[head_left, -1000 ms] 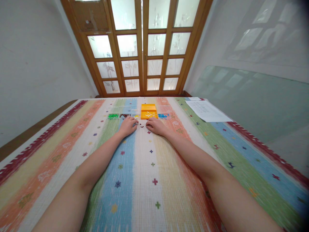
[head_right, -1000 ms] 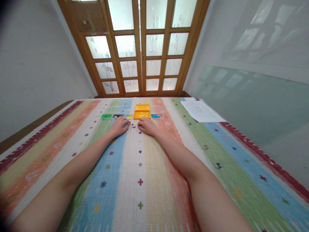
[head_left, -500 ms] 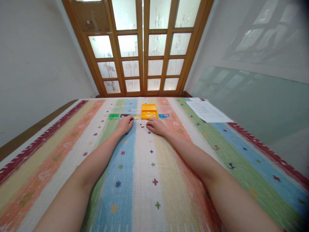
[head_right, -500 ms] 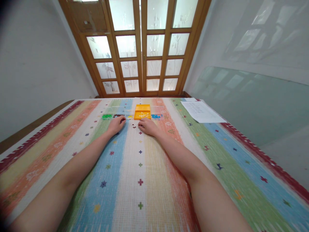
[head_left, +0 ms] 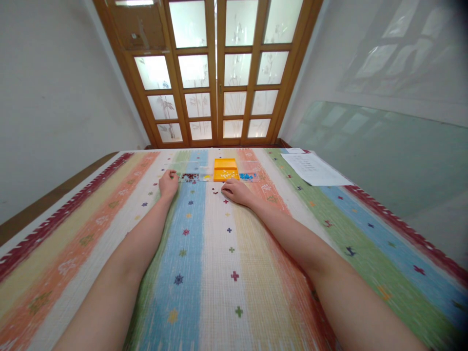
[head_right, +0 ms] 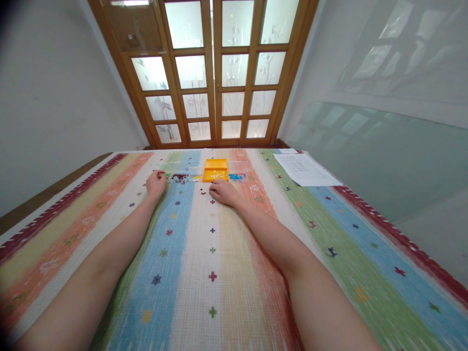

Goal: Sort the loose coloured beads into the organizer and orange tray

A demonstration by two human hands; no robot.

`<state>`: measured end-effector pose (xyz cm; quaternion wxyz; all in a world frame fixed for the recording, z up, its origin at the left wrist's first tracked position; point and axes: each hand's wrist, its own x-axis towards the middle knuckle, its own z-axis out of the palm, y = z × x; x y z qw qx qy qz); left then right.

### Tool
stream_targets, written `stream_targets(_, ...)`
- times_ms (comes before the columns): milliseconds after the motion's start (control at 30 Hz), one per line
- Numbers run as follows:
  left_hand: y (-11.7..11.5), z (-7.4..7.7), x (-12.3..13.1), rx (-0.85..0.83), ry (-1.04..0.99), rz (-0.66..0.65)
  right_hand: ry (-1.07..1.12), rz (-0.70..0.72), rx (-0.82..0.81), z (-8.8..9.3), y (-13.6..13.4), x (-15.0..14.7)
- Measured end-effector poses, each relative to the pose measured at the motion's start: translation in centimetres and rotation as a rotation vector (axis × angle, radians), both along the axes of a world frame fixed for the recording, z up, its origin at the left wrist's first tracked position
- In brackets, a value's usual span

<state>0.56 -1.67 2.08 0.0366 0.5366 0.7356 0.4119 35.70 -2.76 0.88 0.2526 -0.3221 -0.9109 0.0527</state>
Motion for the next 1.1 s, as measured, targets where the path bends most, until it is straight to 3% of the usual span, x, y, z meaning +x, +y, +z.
stream_targets(67,-0.1,0.0,0.4,0.003,0.050,-0.012,-0.001,-0.003,-0.003,0.1,0.0,0.0)
stream_targets(133,-0.2,0.0,1.2,0.003,0.120,-0.117,-0.006,-0.005,-0.004,0.1,0.0,0.0)
stream_targets(433,-2.2,-0.2,7.0,0.031,0.451,-0.878,-0.003,0.001,-0.001,-0.1,0.1,0.0)
stream_targets(533,-2.6,-0.2,7.9,-0.008,0.493,-1.048,-0.006,0.002,0.000,0.0,0.1,-0.1)
stream_targets(633,-2.6,-0.3,7.9,-0.069,0.524,-1.096,-0.010,-0.006,0.006,0.1,0.0,-0.1)
stream_targets(800,-2.6,-0.6,7.7,-0.118,0.566,-1.066,-0.002,-0.004,0.014,0.1,-0.1,-0.1)
stream_targets(1100,-2.5,-0.6,7.8,-0.013,0.532,-1.028,0.004,0.000,0.007,0.1,0.0,-0.1)
